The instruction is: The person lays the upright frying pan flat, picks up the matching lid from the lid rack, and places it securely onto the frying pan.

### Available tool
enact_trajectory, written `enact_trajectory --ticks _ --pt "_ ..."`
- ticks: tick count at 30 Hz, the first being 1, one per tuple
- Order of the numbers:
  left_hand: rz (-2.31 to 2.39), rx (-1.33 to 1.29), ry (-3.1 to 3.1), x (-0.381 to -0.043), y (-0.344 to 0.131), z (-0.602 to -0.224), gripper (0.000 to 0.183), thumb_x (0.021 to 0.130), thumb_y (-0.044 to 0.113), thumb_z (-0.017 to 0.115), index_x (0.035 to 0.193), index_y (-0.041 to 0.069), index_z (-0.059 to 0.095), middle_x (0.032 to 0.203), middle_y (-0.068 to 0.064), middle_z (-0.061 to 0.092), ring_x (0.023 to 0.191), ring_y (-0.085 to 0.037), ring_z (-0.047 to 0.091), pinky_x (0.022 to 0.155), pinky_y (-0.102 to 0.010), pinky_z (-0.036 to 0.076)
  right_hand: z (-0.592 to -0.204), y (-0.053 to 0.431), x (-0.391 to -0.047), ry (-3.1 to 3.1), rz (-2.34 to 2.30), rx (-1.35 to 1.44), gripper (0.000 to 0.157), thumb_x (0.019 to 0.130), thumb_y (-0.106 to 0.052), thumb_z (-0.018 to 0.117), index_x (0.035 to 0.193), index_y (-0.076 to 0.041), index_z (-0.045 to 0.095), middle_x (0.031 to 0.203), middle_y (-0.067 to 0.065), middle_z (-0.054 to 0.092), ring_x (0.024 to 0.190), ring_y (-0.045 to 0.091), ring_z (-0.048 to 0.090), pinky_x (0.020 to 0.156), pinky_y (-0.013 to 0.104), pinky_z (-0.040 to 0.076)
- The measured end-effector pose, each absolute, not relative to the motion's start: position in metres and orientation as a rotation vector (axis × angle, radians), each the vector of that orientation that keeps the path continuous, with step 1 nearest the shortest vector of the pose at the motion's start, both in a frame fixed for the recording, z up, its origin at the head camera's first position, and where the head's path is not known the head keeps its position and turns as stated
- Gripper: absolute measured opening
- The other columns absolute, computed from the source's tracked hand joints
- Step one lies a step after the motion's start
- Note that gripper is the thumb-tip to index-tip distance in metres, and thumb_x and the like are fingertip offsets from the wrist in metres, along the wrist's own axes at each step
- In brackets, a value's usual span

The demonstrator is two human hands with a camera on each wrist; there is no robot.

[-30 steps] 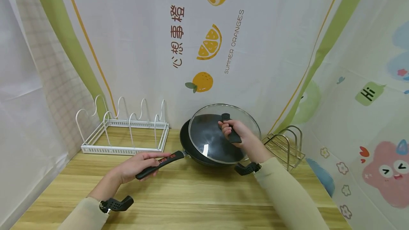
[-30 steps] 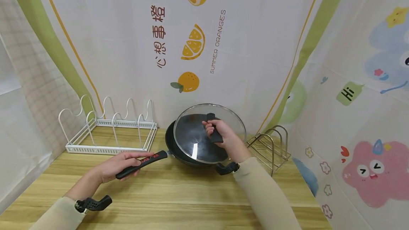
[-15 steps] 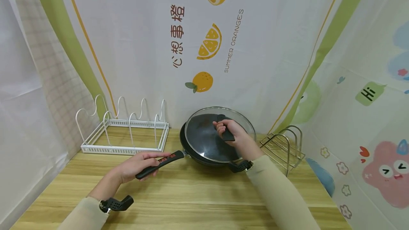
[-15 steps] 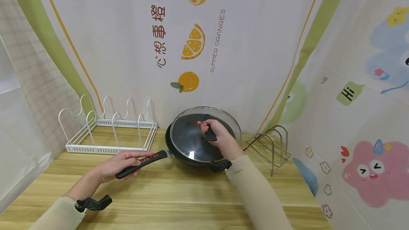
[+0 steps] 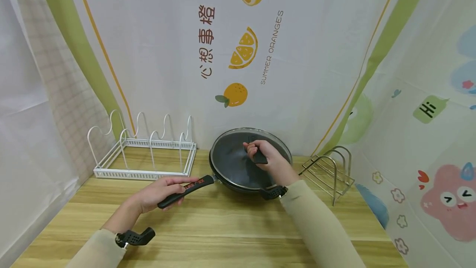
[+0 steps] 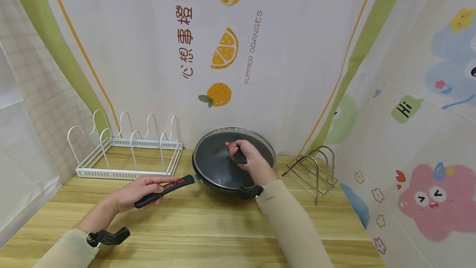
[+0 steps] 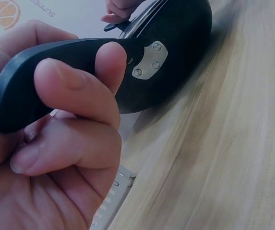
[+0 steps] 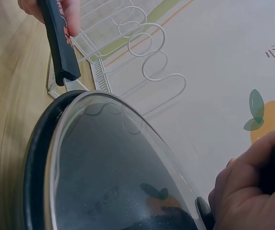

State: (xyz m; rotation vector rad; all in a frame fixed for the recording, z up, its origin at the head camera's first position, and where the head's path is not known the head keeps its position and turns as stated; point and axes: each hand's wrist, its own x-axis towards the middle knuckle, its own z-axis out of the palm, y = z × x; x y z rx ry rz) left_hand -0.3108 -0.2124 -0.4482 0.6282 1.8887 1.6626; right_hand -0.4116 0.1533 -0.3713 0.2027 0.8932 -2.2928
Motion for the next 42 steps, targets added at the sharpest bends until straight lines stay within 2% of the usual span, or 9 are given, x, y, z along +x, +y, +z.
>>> enact_trajectory --ticks 8,19,28,37,42 --pt "1.657 0.626 1.894 -0.312 -0.213 -0.448 0.048 0.106 0.019 0.049 0.154 0.014 0.046 0.082 -0.009 0.061 0.059 -0.010 0.054 0.046 -0.021 0.043 -0.376 0.150 -0.414 0.879 -2.312 0.231 0.019 0.107 -0.008 0.031 0.121 0.001 0.041 0.071 -0.002 0.042 0.050 0.002 0.041 0.044 0.012 0.039" --pt "1.661 0.615 1.904 -0.311 -0.213 -0.448 0.049 0.105 0.019 0.050 0.154 0.014 0.046 0.087 -0.010 0.062 0.065 -0.011 0.058 0.048 -0.021 0.044 -0.379 0.145 -0.414 0.868 -2.331 0.243 0.022 0.106 -0.007 0.030 0.124 0.001 0.039 0.072 -0.002 0.041 0.050 0.003 0.041 0.044 0.012 0.040" --pt "1.651 0.599 1.897 -0.311 -0.212 -0.446 0.049 0.106 0.023 0.051 0.154 0.016 0.046 0.087 -0.007 0.061 0.064 -0.010 0.057 0.047 -0.021 0.044 -0.381 0.144 -0.413 0.903 -2.355 0.282 0.040 0.106 -0.007 0.033 0.145 0.000 0.032 0.077 -0.001 0.043 0.050 0.003 0.042 0.046 0.011 0.040" --pt "1.651 0.610 1.896 -0.311 -0.212 -0.447 0.050 0.106 0.022 0.051 0.155 0.014 0.044 0.087 -0.009 0.061 0.062 -0.010 0.056 0.046 -0.021 0.043 -0.381 0.144 -0.410 0.926 -2.369 0.280 0.047 0.105 -0.007 0.036 0.150 0.003 0.031 0.081 0.002 0.045 0.052 0.004 0.044 0.048 0.012 0.042" --pt "1.653 0.613 1.891 -0.310 -0.212 -0.447 0.050 0.106 0.022 0.051 0.155 0.015 0.044 0.089 -0.010 0.061 0.063 -0.011 0.056 0.046 -0.021 0.043 -0.382 0.144 -0.409 0.943 -2.374 0.270 0.046 0.104 -0.007 0.036 0.148 0.005 0.033 0.080 0.001 0.047 0.052 0.004 0.046 0.049 0.012 0.042"
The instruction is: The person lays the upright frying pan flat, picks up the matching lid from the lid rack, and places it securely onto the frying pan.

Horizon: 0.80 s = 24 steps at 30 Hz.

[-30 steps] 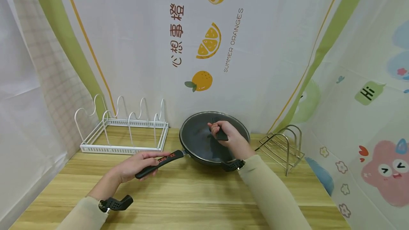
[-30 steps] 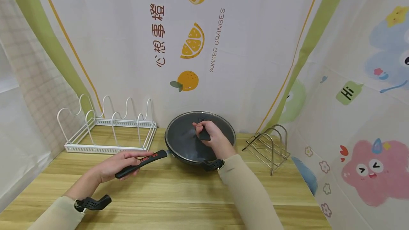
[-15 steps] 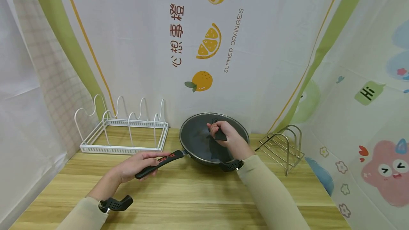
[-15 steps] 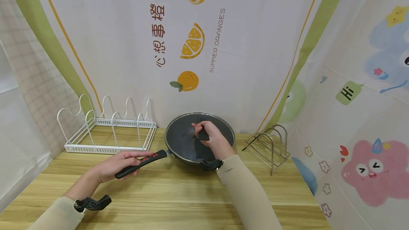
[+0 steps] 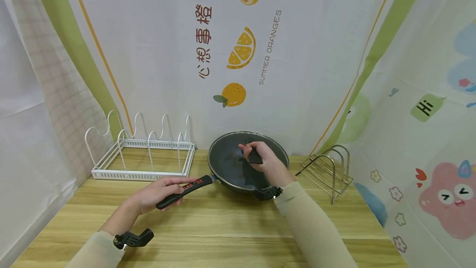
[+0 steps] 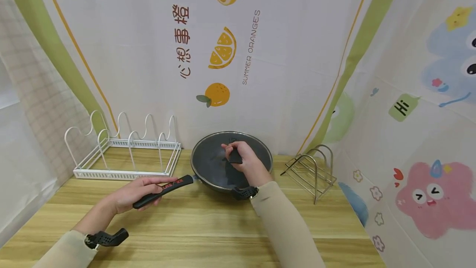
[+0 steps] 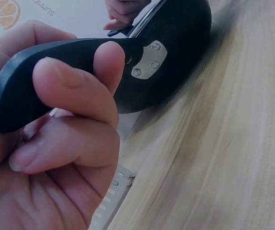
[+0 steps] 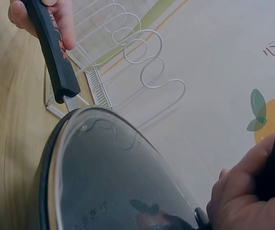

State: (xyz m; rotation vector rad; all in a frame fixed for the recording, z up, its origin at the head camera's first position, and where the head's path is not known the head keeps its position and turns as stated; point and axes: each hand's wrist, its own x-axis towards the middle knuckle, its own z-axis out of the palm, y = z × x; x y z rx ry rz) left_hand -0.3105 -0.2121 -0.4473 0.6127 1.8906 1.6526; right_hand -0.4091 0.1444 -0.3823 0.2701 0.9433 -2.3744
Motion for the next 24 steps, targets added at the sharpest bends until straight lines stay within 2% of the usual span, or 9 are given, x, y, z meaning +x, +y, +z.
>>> enact_trajectory --ticks 4,7,10,13,15,17,24 --pt "1.656 0.611 1.889 -0.3104 -0.2123 -0.4475 0.050 0.106 0.022 0.051 0.155 0.015 0.044 0.089 -0.010 0.061 0.063 -0.010 0.056 0.047 -0.021 0.044 -0.3828 0.1426 -0.4086 0.940 -2.389 0.275 0.043 0.105 -0.009 0.035 0.146 0.005 0.035 0.081 0.002 0.047 0.053 0.004 0.045 0.050 0.011 0.041" --pt "1.657 0.615 1.889 -0.3106 -0.2121 -0.4477 0.050 0.106 0.022 0.051 0.155 0.015 0.044 0.089 -0.010 0.061 0.063 -0.010 0.056 0.047 -0.021 0.044 -0.3830 0.1418 -0.4086 0.940 -2.402 0.279 0.044 0.106 -0.009 0.034 0.147 0.006 0.034 0.092 0.004 0.047 0.053 0.005 0.046 0.049 0.012 0.042" --pt "1.659 0.620 1.883 -0.3107 -0.2119 -0.4476 0.050 0.106 0.022 0.051 0.155 0.014 0.044 0.090 -0.010 0.061 0.063 -0.010 0.056 0.047 -0.021 0.044 -0.3832 0.1415 -0.4085 0.961 -2.409 0.278 0.049 0.105 -0.008 0.035 0.152 0.004 0.030 0.117 0.008 0.048 0.053 0.006 0.047 0.048 0.013 0.043" --pt "1.659 0.623 1.879 -0.3107 -0.2121 -0.4470 0.051 0.106 0.022 0.051 0.155 0.013 0.043 0.088 -0.010 0.061 0.061 -0.010 0.056 0.046 -0.021 0.044 -0.3834 0.1415 -0.4084 1.031 -2.415 0.278 0.058 0.104 -0.007 0.037 0.158 -0.006 0.019 0.147 0.014 0.042 0.053 0.007 0.050 0.048 0.014 0.045" --pt "1.660 0.622 1.878 -0.3107 -0.2121 -0.4464 0.051 0.106 0.022 0.051 0.155 0.013 0.043 0.087 -0.009 0.061 0.060 -0.010 0.055 0.046 -0.021 0.044 -0.3838 0.1416 -0.4085 1.081 -2.416 0.276 0.065 0.103 -0.006 0.038 0.161 -0.014 0.011 0.156 0.016 0.038 0.053 0.007 0.052 0.049 0.014 0.047" --pt "1.661 0.620 1.876 -0.3102 -0.2121 -0.4453 0.050 0.106 0.022 0.051 0.155 0.013 0.043 0.088 -0.009 0.062 0.061 -0.010 0.056 0.047 -0.021 0.044 -0.3848 0.1418 -0.4088 1.127 -2.414 0.275 0.069 0.102 -0.006 0.040 0.162 -0.019 0.007 0.156 0.017 0.040 0.053 0.007 0.054 0.050 0.015 0.049" --pt "1.651 0.669 1.871 -0.3087 -0.2139 -0.4431 0.049 0.107 0.017 0.048 0.155 0.011 0.042 0.094 -0.011 0.065 0.072 -0.011 0.060 0.057 -0.021 0.050 -0.3880 0.1453 -0.4065 1.223 -2.377 0.235 0.067 0.104 -0.014 0.042 0.162 -0.015 0.009 0.155 0.020 0.043 0.060 0.008 0.056 0.058 0.021 0.056"
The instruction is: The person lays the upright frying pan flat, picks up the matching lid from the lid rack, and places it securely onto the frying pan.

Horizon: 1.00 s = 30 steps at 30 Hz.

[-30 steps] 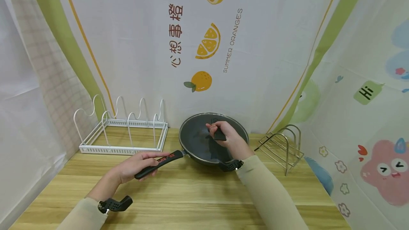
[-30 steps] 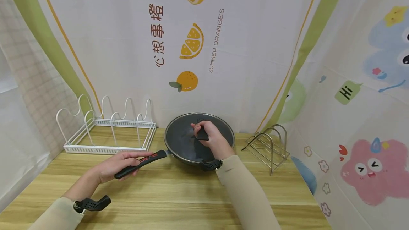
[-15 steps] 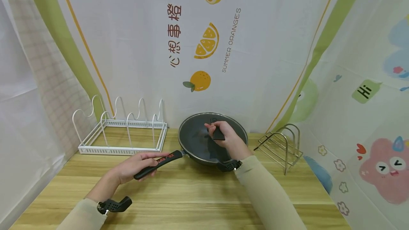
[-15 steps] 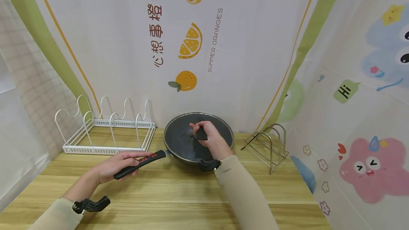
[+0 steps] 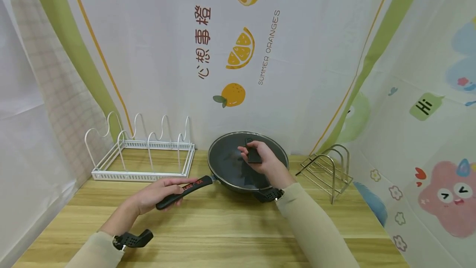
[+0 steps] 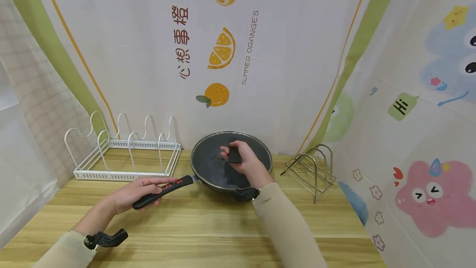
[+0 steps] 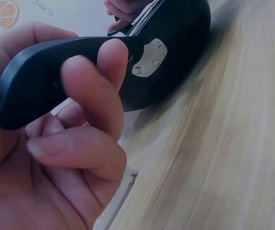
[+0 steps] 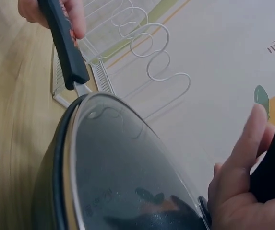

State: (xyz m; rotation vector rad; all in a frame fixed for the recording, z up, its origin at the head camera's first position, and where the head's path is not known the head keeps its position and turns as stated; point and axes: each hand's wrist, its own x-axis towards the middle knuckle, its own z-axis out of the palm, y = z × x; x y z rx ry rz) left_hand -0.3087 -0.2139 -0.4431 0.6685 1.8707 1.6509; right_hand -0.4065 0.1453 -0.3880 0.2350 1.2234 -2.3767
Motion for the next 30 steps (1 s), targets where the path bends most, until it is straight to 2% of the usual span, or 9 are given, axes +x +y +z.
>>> enact_trajectory --ticks 2,5,7,9,12,15,20,26,30 --pt "1.644 0.672 1.871 -0.309 -0.215 -0.443 0.049 0.107 0.018 0.048 0.156 0.012 0.042 0.091 -0.010 0.066 0.069 -0.011 0.059 0.057 -0.023 0.050 -0.388 0.147 -0.405 1.236 -2.359 0.211 0.065 0.105 -0.017 0.041 0.161 -0.011 0.011 0.146 0.020 0.048 0.063 0.009 0.058 0.060 0.022 0.058" --pt "1.635 0.665 1.887 -0.310 -0.215 -0.443 0.050 0.107 0.021 0.049 0.156 0.013 0.042 0.091 -0.010 0.068 0.066 -0.010 0.059 0.058 -0.024 0.051 -0.388 0.150 -0.402 1.281 -2.313 0.164 0.059 0.106 -0.023 0.041 0.156 0.001 0.022 0.117 0.014 0.059 0.069 0.011 0.062 0.065 0.025 0.060" --pt "1.631 0.654 1.898 -0.310 -0.216 -0.443 0.050 0.107 0.021 0.050 0.156 0.014 0.043 0.092 -0.011 0.068 0.065 -0.011 0.058 0.060 -0.025 0.052 -0.389 0.153 -0.398 1.312 -2.278 0.134 0.057 0.106 -0.028 0.041 0.150 0.007 0.032 0.100 0.010 0.061 0.072 0.013 0.065 0.067 0.028 0.061" --pt "1.621 0.645 1.914 -0.310 -0.216 -0.442 0.050 0.106 0.023 0.050 0.155 0.015 0.043 0.094 -0.013 0.068 0.065 -0.011 0.059 0.062 -0.026 0.053 -0.390 0.158 -0.394 1.345 -2.251 0.111 0.056 0.106 -0.033 0.040 0.145 0.007 0.038 0.092 0.009 0.062 0.076 0.017 0.068 0.071 0.030 0.061" --pt "1.603 0.633 1.944 -0.309 -0.215 -0.441 0.049 0.106 0.024 0.051 0.155 0.016 0.045 0.099 -0.019 0.067 0.069 -0.014 0.059 0.064 -0.029 0.055 -0.392 0.167 -0.385 1.420 -2.225 0.099 0.056 0.106 -0.039 0.041 0.141 0.005 0.040 0.100 0.011 0.063 0.084 0.023 0.070 0.076 0.033 0.062" --pt "1.575 0.629 1.989 -0.307 -0.215 -0.439 0.048 0.107 0.023 0.050 0.154 0.015 0.046 0.106 -0.025 0.066 0.073 -0.017 0.060 0.067 -0.032 0.056 -0.393 0.175 -0.373 1.550 -2.190 0.091 0.059 0.105 -0.044 0.041 0.141 0.003 0.036 0.112 0.015 0.060 0.091 0.025 0.069 0.079 0.036 0.062" --pt "1.528 0.657 2.071 -0.305 -0.212 -0.432 0.046 0.107 0.020 0.049 0.153 0.013 0.048 0.113 -0.027 0.064 0.073 -0.022 0.063 0.069 -0.035 0.055 -0.393 0.191 -0.350 1.778 -2.135 0.052 0.065 0.106 -0.047 0.039 0.145 0.004 0.039 0.124 0.021 0.062 0.091 0.024 0.071 0.078 0.038 0.062" --pt "1.412 0.676 2.296 -0.298 -0.207 -0.422 0.044 0.105 0.019 0.054 0.148 0.016 0.054 0.107 -0.020 0.065 0.080 -0.031 0.066 0.067 -0.031 0.052 -0.390 0.214 -0.326 2.010 -2.085 -0.044 0.064 0.107 -0.050 0.039 0.137 0.006 0.054 0.093 0.006 0.072 0.080 0.020 0.073 0.071 0.038 0.062" --pt "1.311 0.728 2.471 -0.294 -0.200 -0.419 0.043 0.101 0.019 0.058 0.144 0.015 0.059 0.115 -0.015 0.068 0.089 -0.022 0.067 0.068 -0.027 0.051 -0.391 0.231 -0.312 2.274 -1.908 -0.166 0.062 0.107 -0.048 0.043 0.133 0.006 0.057 0.096 0.012 0.072 0.087 0.025 0.073 0.073 0.040 0.062"
